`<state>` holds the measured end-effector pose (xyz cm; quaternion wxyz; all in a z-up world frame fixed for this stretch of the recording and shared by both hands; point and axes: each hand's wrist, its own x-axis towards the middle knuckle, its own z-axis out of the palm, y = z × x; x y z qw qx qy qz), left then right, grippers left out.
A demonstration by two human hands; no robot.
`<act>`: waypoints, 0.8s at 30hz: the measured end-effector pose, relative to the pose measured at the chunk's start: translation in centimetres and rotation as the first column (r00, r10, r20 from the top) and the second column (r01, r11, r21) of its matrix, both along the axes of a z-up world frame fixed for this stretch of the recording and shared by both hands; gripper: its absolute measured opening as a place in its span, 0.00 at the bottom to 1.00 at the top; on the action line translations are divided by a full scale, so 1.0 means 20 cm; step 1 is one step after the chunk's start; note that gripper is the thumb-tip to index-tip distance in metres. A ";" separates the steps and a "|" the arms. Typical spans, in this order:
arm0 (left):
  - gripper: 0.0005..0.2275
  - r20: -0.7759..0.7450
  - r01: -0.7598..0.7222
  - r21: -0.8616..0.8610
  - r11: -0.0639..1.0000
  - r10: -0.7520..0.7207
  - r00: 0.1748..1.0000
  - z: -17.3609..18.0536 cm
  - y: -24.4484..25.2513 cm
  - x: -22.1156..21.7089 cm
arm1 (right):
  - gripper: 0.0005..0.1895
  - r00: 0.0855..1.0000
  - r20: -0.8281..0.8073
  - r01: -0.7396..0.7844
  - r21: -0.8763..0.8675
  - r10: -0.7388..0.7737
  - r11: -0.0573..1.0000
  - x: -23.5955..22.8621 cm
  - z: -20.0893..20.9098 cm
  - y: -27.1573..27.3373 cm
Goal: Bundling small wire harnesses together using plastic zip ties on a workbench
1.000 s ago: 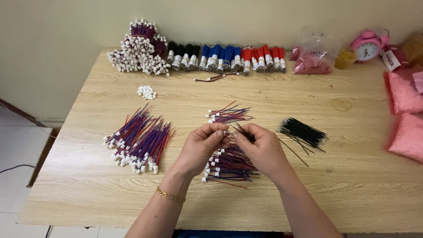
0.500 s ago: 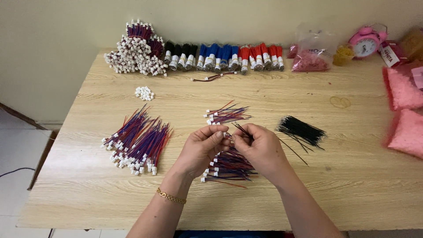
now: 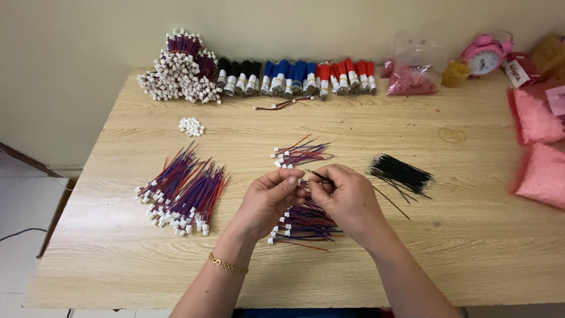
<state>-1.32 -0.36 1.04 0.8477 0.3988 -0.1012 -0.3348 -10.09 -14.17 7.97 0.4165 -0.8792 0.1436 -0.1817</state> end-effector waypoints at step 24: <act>0.08 0.775 -0.632 0.632 0.448 -0.377 0.508 -0.27 -0.06 0.31 | 0.14 0.997 0.015 0.069 0.191 -0.073 0.979 0.03 -0.16 -0.23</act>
